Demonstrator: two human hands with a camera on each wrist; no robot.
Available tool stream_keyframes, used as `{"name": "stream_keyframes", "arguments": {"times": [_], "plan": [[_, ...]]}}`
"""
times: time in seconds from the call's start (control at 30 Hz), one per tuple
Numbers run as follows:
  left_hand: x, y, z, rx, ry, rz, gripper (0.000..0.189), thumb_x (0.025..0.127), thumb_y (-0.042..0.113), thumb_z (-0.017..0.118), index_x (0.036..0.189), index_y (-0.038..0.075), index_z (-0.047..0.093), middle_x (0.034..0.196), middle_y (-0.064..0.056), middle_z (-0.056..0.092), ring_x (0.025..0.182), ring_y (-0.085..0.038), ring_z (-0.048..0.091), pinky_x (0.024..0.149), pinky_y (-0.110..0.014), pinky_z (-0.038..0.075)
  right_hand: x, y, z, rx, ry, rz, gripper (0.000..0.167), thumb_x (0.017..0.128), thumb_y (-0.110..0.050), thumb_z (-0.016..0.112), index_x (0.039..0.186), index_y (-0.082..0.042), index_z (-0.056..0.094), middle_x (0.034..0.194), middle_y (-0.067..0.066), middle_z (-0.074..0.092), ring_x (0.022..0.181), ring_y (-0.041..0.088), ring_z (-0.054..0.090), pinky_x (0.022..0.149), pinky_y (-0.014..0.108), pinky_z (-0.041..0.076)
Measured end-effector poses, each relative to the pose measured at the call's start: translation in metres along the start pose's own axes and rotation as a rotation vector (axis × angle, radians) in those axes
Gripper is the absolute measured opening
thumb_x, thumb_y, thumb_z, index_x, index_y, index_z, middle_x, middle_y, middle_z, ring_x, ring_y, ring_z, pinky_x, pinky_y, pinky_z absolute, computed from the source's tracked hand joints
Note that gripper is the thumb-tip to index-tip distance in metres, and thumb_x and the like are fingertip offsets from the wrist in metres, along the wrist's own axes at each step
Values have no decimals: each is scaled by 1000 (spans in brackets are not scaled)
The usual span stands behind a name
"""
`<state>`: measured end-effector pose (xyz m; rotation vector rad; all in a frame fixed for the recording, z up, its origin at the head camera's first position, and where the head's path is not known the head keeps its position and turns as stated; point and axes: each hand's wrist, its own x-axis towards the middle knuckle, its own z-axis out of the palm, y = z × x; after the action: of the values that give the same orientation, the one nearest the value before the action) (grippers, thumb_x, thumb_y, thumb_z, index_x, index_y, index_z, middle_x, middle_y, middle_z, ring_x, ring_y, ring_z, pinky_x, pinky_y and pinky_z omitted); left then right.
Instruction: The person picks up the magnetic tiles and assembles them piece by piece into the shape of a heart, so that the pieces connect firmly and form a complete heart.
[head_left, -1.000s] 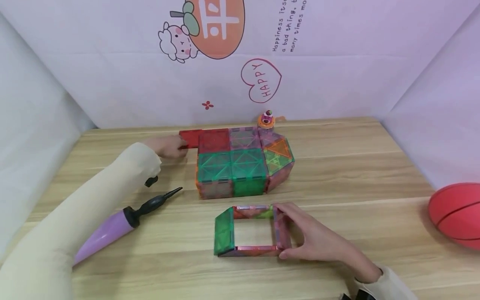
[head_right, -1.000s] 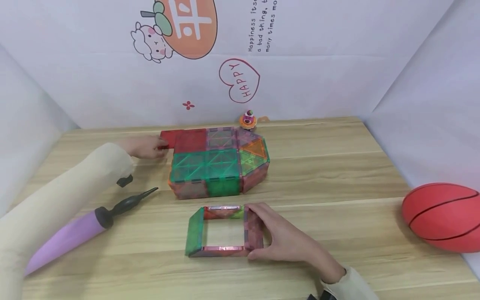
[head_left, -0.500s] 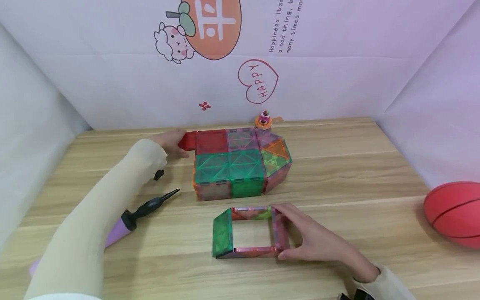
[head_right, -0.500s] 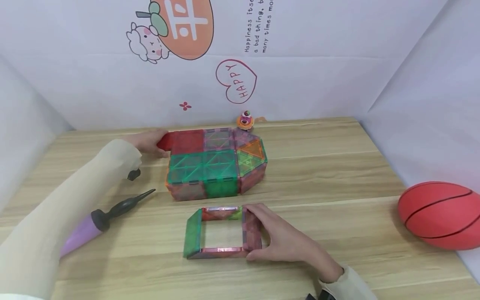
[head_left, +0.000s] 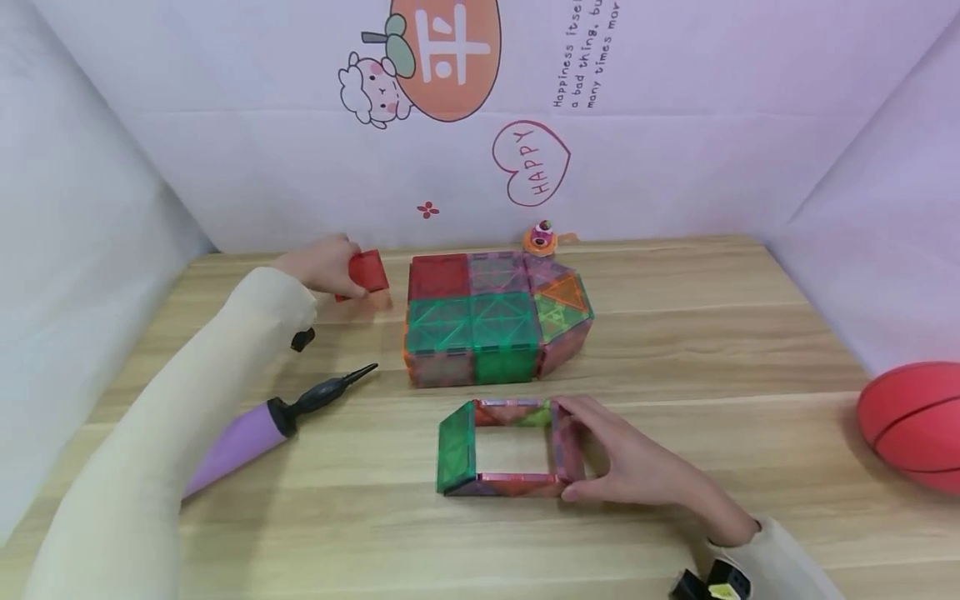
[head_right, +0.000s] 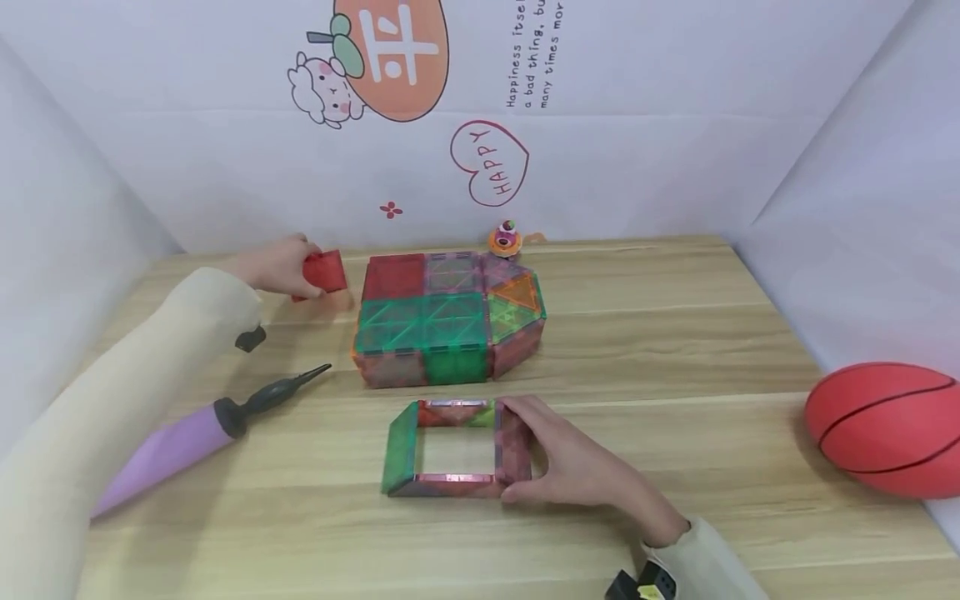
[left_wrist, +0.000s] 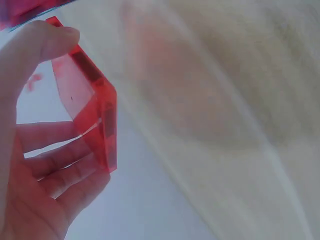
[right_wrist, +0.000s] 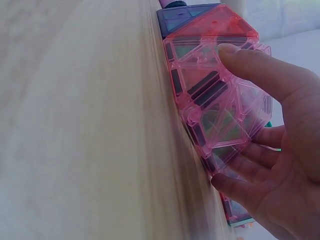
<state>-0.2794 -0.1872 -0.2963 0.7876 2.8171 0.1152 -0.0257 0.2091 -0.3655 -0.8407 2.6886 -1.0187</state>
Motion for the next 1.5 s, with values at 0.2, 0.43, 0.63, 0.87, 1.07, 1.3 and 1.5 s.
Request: {"name": "stream_keyframes", "arguments": {"times": [0.2,0.43,0.63,0.87,1.07,1.3,1.5], "plan": [[-22,17,-26,-38,40,6,57,78,31,67,117,-8,53,104,-19,55,86,-28,52,70,-38,50,2,0,0,20,2,-14,91,72,-45,80,145,-15,34,123,-6,49,113,10,48,100,39,44],[-48,58,-43,-15,89,107,61,76,35,69,120,-4,54,104,-14,56,89,-25,52,70,-36,49,2,-1,0,6,8,1,91,71,-42,82,144,-13,35,123,-6,49,113,9,48,101,40,43],[-67,107,-22,0,75,259,73,75,40,72,129,-3,51,119,-15,54,103,-27,52,87,-41,50,1,-2,0,-8,15,-6,92,72,-40,82,145,-12,34,124,-3,51,114,11,50,100,42,43],[-79,155,8,29,64,389,73,77,50,67,129,1,52,119,-10,53,103,-21,49,87,-34,49,8,-7,2,22,6,13,91,72,-40,82,145,-15,34,125,-3,51,115,13,50,101,46,42],[-92,187,33,8,57,462,74,78,53,66,128,0,53,118,-11,53,103,-21,48,88,-34,47,16,-10,7,57,-19,11,90,73,-40,82,146,-17,34,132,0,48,119,17,50,100,46,44],[-98,210,52,49,70,470,71,78,58,64,123,3,57,110,-6,54,94,-17,47,81,-28,46,17,-8,7,50,-15,3,89,74,-39,81,145,-14,33,132,4,48,116,20,52,98,47,46],[-102,212,57,-31,72,431,73,80,55,66,130,3,54,115,-6,51,98,-16,45,81,-27,46,17,-8,3,49,-14,-1,89,74,-38,82,145,-14,34,129,3,50,115,19,52,99,48,45]]}}
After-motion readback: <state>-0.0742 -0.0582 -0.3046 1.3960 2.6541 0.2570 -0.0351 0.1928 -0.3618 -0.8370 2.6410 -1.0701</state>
